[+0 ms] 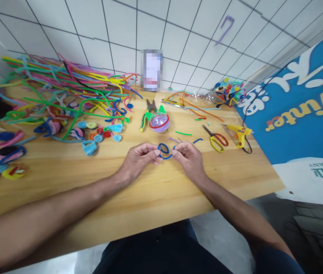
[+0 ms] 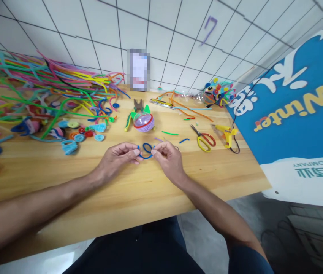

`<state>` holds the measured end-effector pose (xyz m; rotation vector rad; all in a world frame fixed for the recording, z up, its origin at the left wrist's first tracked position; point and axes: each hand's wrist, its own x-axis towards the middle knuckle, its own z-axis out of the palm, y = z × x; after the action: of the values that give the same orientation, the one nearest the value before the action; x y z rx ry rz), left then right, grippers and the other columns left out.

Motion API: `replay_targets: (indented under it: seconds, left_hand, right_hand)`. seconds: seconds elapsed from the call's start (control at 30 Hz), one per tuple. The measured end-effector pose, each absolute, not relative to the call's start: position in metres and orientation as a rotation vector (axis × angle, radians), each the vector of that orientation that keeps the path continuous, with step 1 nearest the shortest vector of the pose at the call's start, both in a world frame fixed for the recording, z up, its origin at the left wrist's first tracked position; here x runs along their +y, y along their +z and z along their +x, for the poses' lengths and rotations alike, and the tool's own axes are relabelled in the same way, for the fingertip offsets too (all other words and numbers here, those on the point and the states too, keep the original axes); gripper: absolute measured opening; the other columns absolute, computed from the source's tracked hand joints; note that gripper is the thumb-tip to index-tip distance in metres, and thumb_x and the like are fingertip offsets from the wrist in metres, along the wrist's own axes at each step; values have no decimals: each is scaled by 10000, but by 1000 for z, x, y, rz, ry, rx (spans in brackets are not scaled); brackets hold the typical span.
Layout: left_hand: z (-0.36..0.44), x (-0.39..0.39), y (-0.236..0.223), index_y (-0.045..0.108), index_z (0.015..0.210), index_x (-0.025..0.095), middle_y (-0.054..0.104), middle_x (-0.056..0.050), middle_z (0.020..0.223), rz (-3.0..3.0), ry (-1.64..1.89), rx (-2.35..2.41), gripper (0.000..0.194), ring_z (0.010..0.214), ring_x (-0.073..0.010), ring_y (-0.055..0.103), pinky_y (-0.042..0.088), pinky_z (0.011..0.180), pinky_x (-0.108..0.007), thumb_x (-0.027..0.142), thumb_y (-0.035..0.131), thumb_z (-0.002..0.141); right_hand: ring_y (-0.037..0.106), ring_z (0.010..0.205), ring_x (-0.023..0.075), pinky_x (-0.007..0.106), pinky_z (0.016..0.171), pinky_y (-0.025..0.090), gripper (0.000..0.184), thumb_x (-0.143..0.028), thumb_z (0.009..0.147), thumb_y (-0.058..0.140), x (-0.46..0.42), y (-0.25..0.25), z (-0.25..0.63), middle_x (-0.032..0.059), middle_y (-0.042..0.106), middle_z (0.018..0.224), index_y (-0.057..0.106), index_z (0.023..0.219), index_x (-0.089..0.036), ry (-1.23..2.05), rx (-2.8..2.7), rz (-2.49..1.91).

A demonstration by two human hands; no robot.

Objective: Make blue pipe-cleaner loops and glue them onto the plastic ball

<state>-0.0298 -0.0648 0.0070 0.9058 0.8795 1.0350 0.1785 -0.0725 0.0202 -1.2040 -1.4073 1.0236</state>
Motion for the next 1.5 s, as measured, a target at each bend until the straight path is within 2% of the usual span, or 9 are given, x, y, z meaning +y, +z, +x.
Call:
replay_targets:
  seconds: [0.17,0.57,0.67,0.8,0.97,1.03,1.17,1.33,1.5]
  left_hand:
    - [-30,-65,7,818,994,152,844,-70,871,937,1018,865,497,757,-193,794,653,724,-307,526,962,698]
    - [-31,-65,14,796,936,153,812,-37,808,950,973,855,476,718,-165,770,642,675,-274,533,959,699]
    - [-31,-62,13,783,943,154,801,-34,786,909,989,852,489,707,-173,770,646,672,-288,525,966,682]
    - [-32,-60,11,769,969,144,777,-39,762,978,957,856,447,669,-170,742,624,643,-291,478,928,718]
    - [-35,-64,11,710,1252,159,765,-56,1004,1215,1025,1020,541,623,-118,643,523,540,-251,418,833,793]
    - [-37,-67,15,690,1310,174,732,-31,954,1347,1071,1092,532,621,-105,591,464,533,-231,387,799,834]
    - [-39,-75,32,763,1066,165,591,26,674,1542,1030,1055,297,587,-111,495,385,538,-235,413,725,906]
    - [-25,-94,63,741,993,184,688,-7,774,1683,876,939,257,636,-128,542,415,585,-254,424,655,963]
    - [-4,-106,81,696,874,191,674,2,755,1823,683,886,320,667,-142,578,422,624,-263,460,575,999]
  right_hand:
    - [639,630,133,280,629,524,241,-413,839,824,-73,18,173,-30,689,732,665,878,-236,1073,-1346,-1189]
    - [612,627,140,291,597,508,251,-446,888,764,-76,19,174,-28,676,757,718,1035,-248,1241,-1346,-1152]
    - [518,550,101,244,528,428,221,-390,858,773,-71,24,187,-70,581,691,696,1011,-251,1148,-1226,-1207]
    - [347,447,65,213,467,309,241,-195,710,770,-68,36,225,-134,434,563,617,885,-258,1042,-1061,-1236]
    - [474,551,68,220,501,351,257,-167,610,772,-86,51,255,-60,598,764,648,827,-229,1102,-1014,-1251]
    - [505,621,81,231,538,383,262,-186,633,777,-96,57,253,-31,626,865,684,875,-226,1134,-1022,-1235]
    - [496,647,108,262,568,394,250,-236,682,772,-111,68,238,-13,634,883,699,921,-237,1205,-1066,-1143]
    - [514,682,130,286,623,422,281,-255,722,786,-124,71,222,9,684,922,729,998,-244,1325,-1156,-1020]
    - [637,875,168,324,817,512,320,-329,837,816,-139,63,209,21,730,1036,749,1146,-278,1434,-1265,-921]
